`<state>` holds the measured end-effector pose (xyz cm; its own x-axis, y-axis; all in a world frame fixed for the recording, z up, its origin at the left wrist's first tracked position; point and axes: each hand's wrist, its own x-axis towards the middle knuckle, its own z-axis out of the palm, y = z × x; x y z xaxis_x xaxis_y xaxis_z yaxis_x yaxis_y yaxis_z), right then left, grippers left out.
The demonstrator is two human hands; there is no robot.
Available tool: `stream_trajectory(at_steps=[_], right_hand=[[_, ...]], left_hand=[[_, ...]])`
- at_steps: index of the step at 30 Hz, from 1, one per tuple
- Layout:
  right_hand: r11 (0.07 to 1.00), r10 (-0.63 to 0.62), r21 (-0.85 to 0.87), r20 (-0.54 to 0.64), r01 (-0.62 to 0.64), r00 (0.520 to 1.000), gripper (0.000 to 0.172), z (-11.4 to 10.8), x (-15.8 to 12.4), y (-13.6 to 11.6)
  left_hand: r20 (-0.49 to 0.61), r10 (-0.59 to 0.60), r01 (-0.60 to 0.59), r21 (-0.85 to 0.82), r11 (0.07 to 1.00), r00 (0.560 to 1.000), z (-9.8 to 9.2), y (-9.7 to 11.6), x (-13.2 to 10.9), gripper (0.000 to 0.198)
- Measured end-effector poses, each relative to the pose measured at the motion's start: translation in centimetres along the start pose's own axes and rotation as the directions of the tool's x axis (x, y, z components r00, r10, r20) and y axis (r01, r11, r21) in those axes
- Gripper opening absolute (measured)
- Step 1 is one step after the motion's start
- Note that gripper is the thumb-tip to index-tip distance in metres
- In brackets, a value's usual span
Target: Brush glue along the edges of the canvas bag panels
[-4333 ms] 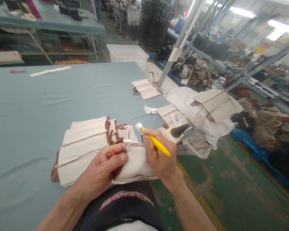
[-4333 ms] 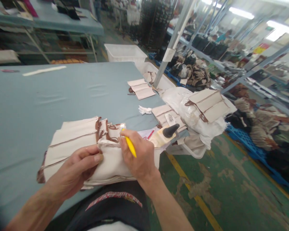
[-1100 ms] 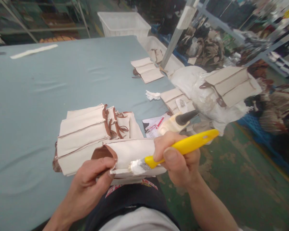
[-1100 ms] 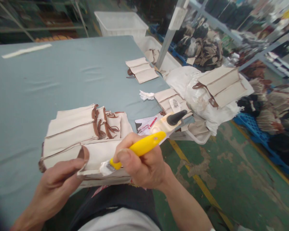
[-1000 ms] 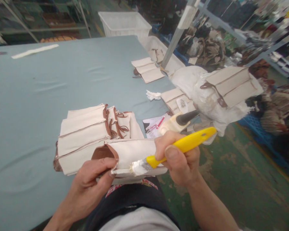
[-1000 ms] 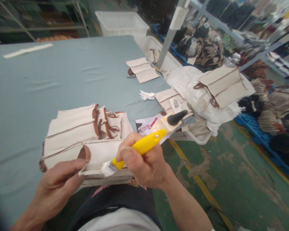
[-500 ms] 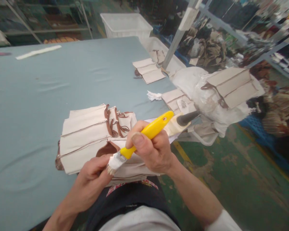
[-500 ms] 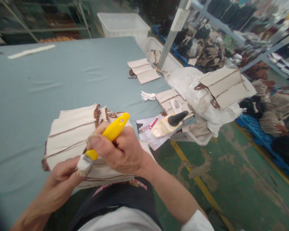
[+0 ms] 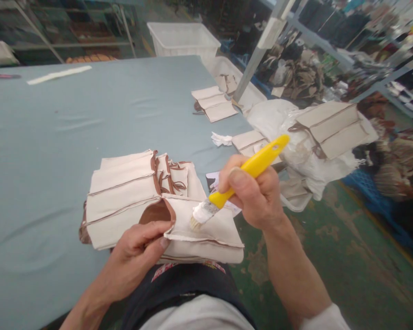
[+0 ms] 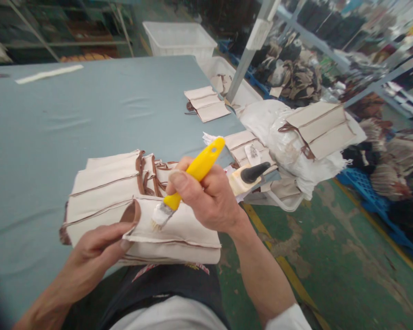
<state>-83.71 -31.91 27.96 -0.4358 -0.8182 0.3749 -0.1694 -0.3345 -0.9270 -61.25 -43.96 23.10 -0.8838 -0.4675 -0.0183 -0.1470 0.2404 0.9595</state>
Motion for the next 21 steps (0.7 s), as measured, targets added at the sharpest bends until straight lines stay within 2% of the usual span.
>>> stream_trajectory(at_steps=[2, 4, 8, 12, 21], right_hand=[[1.000, 0.001, 0.027, -0.067, 0.000, 0.998, 0.041, 0.1, 0.0, 0.0], [1.000, 0.028, -0.002, -0.062, -0.028, 0.998, 0.042, 0.0, 0.0, -0.1], [0.993, 0.102, -0.067, 0.093, -0.096, 0.990, 0.046, 0.1, 0.3, -0.2], [0.993, 0.119, -0.023, 0.232, -0.117, 0.965, 0.048, 1.0, 1.0, 0.3], [0.977, 0.148, 0.119, 0.208, -0.175, 0.967, 0.051, 2.4, 1.3, 2.4]], left_hand=[[0.003, -0.002, 0.002, -0.007, 1.000, 1.000, -0.1, 0.3, 0.0, 0.030], [-0.005, 0.001, -0.002, -0.011, 1.000, 1.000, -0.2, 0.5, 0.0, 0.031], [-0.007, 0.021, -0.021, -0.019, 1.000, 1.000, -0.1, 0.5, 0.2, 0.031], [0.024, 0.056, -0.056, -0.022, 0.998, 0.998, 0.1, 0.4, 0.6, 0.035], [0.067, 0.001, 0.002, -0.050, 0.999, 0.998, -0.1, 0.5, 0.6, 0.032]])
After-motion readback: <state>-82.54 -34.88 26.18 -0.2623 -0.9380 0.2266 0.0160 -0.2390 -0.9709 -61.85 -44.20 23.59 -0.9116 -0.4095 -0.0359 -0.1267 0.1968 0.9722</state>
